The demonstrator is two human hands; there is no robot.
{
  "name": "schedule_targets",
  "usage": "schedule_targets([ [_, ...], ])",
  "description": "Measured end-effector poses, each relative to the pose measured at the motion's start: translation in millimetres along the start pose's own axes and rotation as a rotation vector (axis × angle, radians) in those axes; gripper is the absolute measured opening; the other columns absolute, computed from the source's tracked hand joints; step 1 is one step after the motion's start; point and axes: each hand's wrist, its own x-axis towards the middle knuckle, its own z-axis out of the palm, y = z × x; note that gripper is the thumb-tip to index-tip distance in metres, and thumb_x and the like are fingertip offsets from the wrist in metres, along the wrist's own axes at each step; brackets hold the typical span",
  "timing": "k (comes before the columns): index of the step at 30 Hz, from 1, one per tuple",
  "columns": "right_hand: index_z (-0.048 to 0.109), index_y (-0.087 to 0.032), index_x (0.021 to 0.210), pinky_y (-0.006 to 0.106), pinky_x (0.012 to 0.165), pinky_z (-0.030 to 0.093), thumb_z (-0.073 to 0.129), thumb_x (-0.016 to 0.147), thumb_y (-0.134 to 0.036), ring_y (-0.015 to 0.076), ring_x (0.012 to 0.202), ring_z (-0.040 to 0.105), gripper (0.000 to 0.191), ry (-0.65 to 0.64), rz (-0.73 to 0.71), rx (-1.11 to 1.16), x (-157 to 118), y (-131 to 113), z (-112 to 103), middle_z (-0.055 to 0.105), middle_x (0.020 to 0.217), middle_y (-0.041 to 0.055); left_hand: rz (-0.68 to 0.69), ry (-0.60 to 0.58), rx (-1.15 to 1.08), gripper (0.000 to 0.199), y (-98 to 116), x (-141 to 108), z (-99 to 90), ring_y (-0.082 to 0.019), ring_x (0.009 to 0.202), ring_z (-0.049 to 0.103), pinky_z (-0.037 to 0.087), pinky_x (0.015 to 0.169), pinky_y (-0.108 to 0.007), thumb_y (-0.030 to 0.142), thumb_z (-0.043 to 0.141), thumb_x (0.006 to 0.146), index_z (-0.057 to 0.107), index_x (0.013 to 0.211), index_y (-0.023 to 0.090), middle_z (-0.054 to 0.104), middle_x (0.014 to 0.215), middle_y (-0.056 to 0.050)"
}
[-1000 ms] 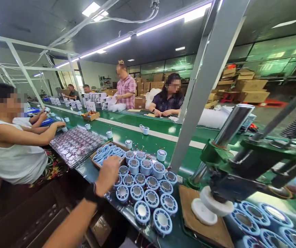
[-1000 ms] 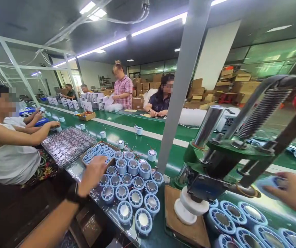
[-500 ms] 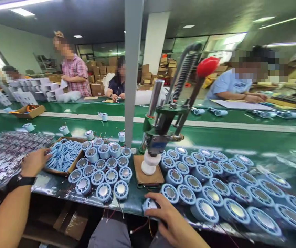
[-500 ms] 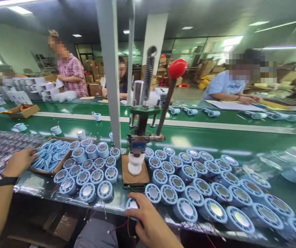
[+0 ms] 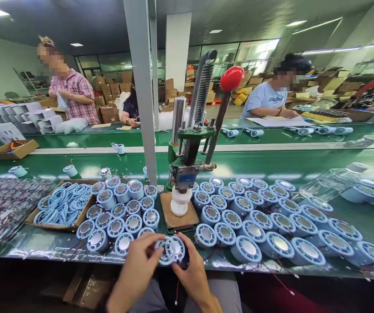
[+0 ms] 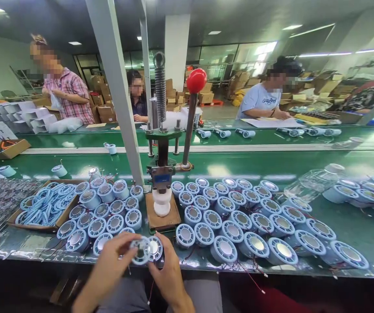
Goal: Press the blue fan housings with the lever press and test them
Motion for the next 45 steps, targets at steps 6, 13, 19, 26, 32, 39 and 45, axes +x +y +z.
schedule_targets([
  [6, 0.061, -0.027, 0.132, 0.031, 0.101, 0.055, 0.059, 0.079, -0.007, 0.0199, 0.122, 0.062, 0.056, -0.042, -0.080, 0.060, 2, -2, -10, 0.063, 0.132, 0.0065, 0.131, -0.004, 0.206, 0.034, -7, 4, 52.0, -0.025, 0.109, 0.067, 0.054, 0.099, -0.045, 0.019, 0.048, 0.090, 0.070, 0.115, 0.020, 0.071, 0.116, -0.010],
  [13, 0.062, -0.029, 0.132, 0.030, 0.103, 0.054, 0.045, 0.068, 0.001, 0.0174, 0.123, 0.062, 0.072, -0.023, -0.061, 0.101, 1, -3, -10, 0.062, 0.134, 0.0038, 0.168, -0.094, 0.321, 0.059, -23, -8, 59.1, -0.027, 0.128, 0.056, 0.049, 0.110, -0.048, 0.012, 0.062, 0.079, 0.056, 0.137, 0.019, 0.060, 0.137, -0.012],
  [19, 0.049, -0.022, 0.143, 0.032, 0.102, 0.055, 0.054, 0.070, -0.004, 0.0196, 0.121, 0.063, 0.076, -0.001, 0.036, 0.109, -4, 4, -10, 0.064, 0.132, 0.0063, 0.214, -0.196, 0.448, 0.080, -20, -5, 48.4, -0.029, 0.127, 0.056, 0.048, 0.109, -0.048, 0.011, 0.061, 0.080, 0.030, 0.154, 0.017, 0.059, 0.137, -0.015],
  [26, 0.065, -0.027, 0.129, 0.032, 0.104, 0.053, 0.062, 0.080, -0.008, 0.0215, 0.125, 0.061, 0.053, -0.170, -0.016, 0.153, 6, -4, -22, 0.060, 0.136, 0.0071, 0.465, -0.534, 0.516, 0.098, -5, 18, 20.7, -0.028, 0.142, 0.043, 0.043, 0.114, -0.046, -0.001, 0.047, 0.073, 0.004, 0.159, 0.015, 0.040, 0.155, -0.019],
  [32, 0.064, -0.027, 0.131, 0.031, 0.099, 0.056, 0.052, 0.079, -0.001, 0.0196, 0.120, 0.064, 0.060, 0.023, -0.069, 0.044, -3, -5, -9, 0.063, 0.131, 0.0081, 0.127, -0.253, 0.310, 0.089, -13, -1, 54.9, -0.029, 0.151, 0.024, 0.030, 0.122, -0.053, 0.008, 0.056, 0.076, 0.018, 0.156, 0.013, 0.026, 0.163, -0.017],
  [39, 0.054, -0.024, 0.140, 0.031, 0.099, 0.056, 0.051, 0.079, -0.003, 0.0186, 0.119, 0.064, 0.065, 0.038, -0.084, 0.021, -5, -3, -9, 0.063, 0.131, 0.0077, 0.151, -0.231, 0.299, 0.081, -14, -4, 56.4, -0.028, 0.141, 0.045, 0.039, 0.118, -0.050, 0.010, 0.057, 0.085, 0.020, 0.157, 0.019, 0.043, 0.154, -0.015],
  [45, 0.044, -0.023, 0.147, 0.031, 0.099, 0.056, 0.059, 0.078, -0.007, 0.0200, 0.121, 0.064, 0.072, -0.002, -0.077, 0.043, -1, -2, -15, 0.062, 0.135, 0.0077, 0.377, -0.586, 0.499, 0.106, -5, 24, 22.7, -0.033, 0.135, 0.050, 0.047, 0.110, -0.048, 0.011, 0.066, 0.083, -0.007, 0.158, 0.022, 0.048, 0.150, -0.019],
])
